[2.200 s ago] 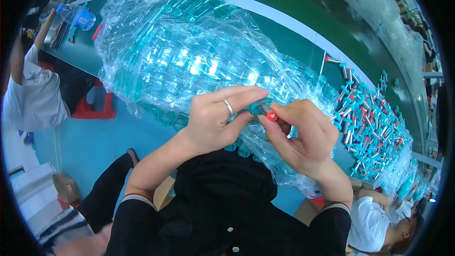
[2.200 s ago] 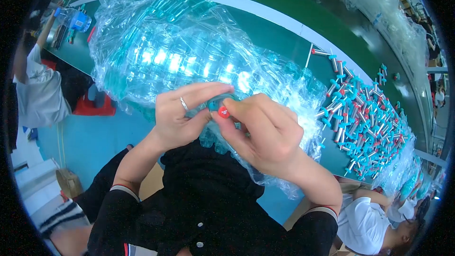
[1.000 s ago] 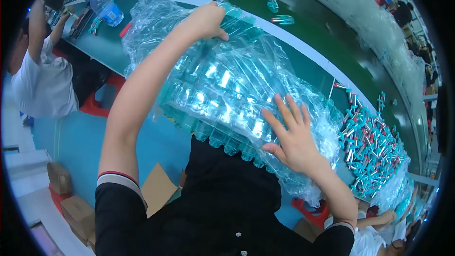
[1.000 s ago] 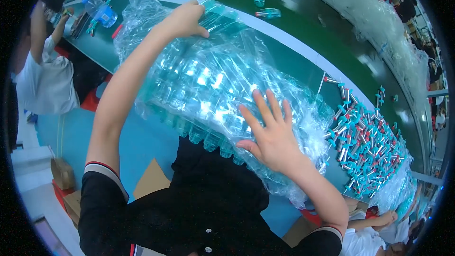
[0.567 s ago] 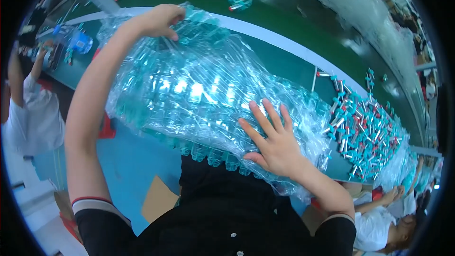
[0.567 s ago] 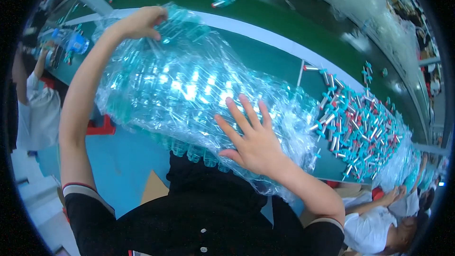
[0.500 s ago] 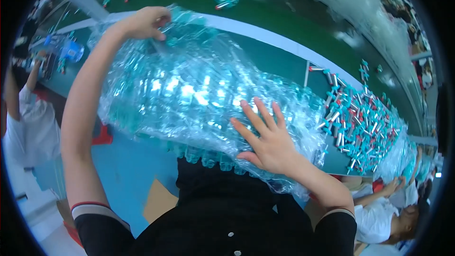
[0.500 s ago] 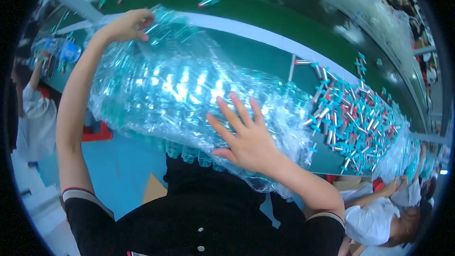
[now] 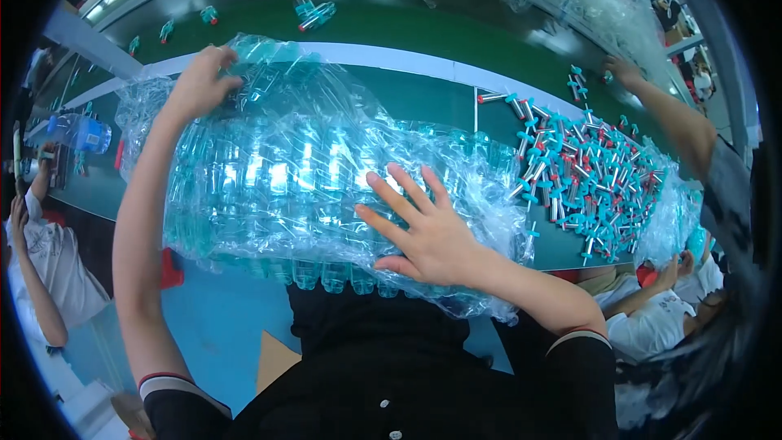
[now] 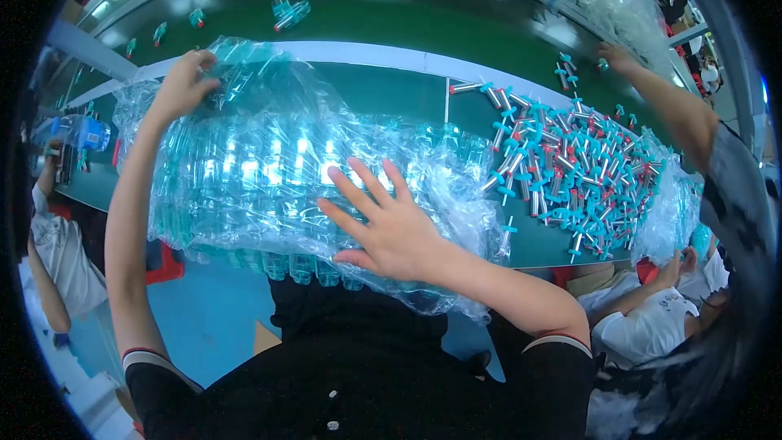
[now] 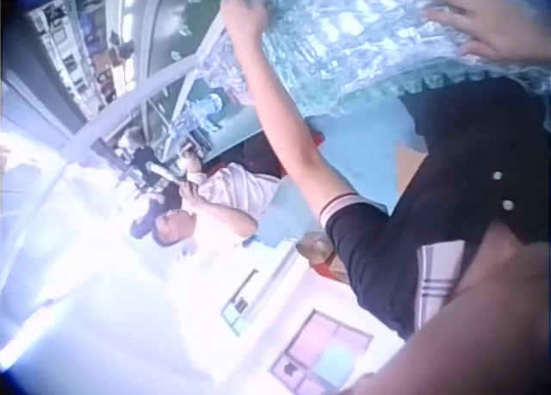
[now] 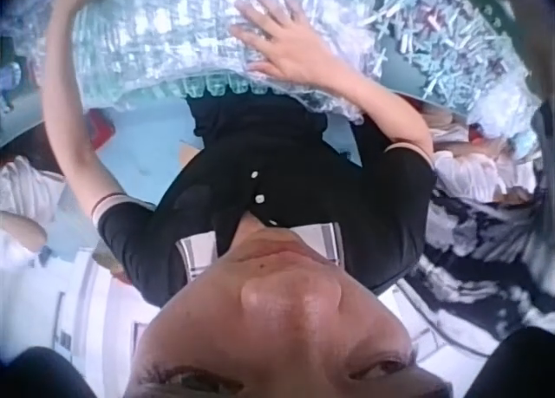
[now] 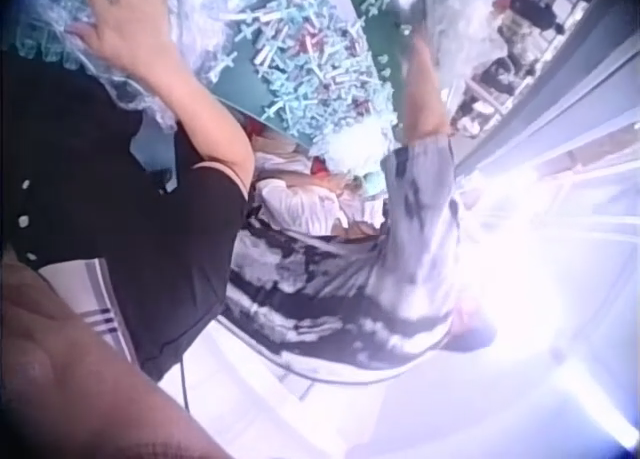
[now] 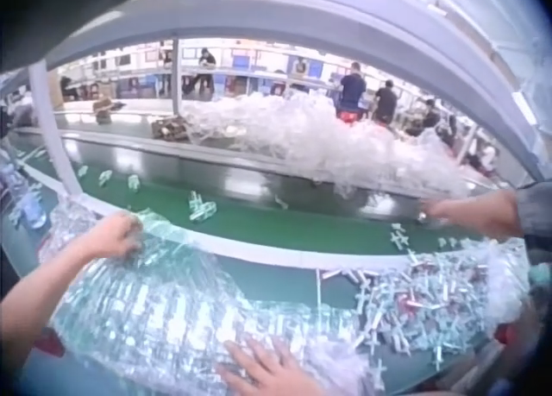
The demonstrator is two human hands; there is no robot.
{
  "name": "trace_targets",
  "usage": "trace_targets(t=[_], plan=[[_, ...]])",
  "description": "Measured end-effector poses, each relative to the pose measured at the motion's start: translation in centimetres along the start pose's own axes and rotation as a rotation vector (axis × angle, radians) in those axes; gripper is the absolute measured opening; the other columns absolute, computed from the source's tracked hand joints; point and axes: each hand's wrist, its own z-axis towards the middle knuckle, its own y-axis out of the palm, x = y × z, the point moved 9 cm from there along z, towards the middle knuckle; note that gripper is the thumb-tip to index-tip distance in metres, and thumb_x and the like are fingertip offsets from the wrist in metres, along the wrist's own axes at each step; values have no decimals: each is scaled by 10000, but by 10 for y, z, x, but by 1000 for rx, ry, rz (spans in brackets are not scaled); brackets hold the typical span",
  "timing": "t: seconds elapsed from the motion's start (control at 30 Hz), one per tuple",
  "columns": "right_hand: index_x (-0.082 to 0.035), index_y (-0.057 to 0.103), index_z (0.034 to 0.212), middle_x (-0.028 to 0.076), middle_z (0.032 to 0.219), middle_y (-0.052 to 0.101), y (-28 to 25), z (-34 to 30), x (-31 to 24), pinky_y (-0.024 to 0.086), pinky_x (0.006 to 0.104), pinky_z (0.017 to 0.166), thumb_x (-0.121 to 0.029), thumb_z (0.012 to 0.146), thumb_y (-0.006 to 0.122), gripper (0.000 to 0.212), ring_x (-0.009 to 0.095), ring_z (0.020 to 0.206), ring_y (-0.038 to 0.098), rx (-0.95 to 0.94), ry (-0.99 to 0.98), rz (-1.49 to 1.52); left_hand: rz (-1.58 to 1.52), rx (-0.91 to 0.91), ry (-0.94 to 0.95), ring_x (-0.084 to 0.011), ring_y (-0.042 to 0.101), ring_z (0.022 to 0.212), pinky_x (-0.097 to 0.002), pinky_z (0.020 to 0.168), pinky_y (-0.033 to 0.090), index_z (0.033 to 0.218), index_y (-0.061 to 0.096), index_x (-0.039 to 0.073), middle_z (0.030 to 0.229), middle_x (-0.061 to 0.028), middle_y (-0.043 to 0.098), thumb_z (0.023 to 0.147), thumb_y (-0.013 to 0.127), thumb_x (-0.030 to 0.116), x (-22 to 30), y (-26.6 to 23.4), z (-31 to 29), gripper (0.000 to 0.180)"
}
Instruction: The person assembles small electronic components by hand, inserting metal pins into plastic housings at a factory workstation.
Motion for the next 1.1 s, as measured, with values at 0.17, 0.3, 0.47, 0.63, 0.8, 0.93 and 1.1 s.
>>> trace_targets(t=[0.17,0.3,0.47,0.63,0.8,0.93,1.1], plan=[[-145,502,1481,195,1608,338,-8,-1,4,122,631,1206,-544,944,608,677,433,1515,234,55,-38,76,-1331,510,-702,-220,689,966,-312,854,570,1237,612,-49,1124,-159,699,990,569,119,-136,-25,-45,301],[-44,645,1283,171,1283,667,-35,-20,101,455,480,1080,-259,1027,596,338,306,1221,623,604,316,1401,-1271,453,-544,-184,661,920,-306,786,531,1306,487,-20,1170,-183,677,972,579,107,-60,-39,-58,369],[3,720,1055,132,1008,736,-136,-80,226,576,372,741,-149,902,729,216,248,809,703,756,914,464,-1395,391,-442,-150,558,842,-299,748,450,1280,466,51,1077,-128,652,958,607,134,28,-25,-87,361],[10,717,950,184,891,709,-112,-60,274,543,417,759,-183,807,784,249,329,838,697,345,893,-142,-1107,218,-218,-102,532,898,-251,813,449,1376,478,48,1136,-74,607,1001,591,162,131,-15,-99,407],[16,625,970,164,829,670,-125,-43,224,538,370,715,-63,851,718,171,290,789,693,427,642,-71,-899,265,-36,-191,633,1045,-328,906,514,1296,615,57,1137,-102,647,912,702,93,193,-22,-124,395],[18,607,1014,51,811,660,-131,-18,108,533,248,619,-49,930,674,126,108,727,672,523,383,741,-1022,203,60,-120,560,889,-262,791,466,1286,627,79,1075,-62,612,794,753,-48,223,-14,-134,524],[16,713,1011,135,910,727,-117,2,31,571,283,672,40,802,765,217,210,747,717,526,105,696,-991,244,124,-156,561,815,-287,733,469,1312,639,72,1041,-70,620,754,843,46,242,-14,-138,595]])
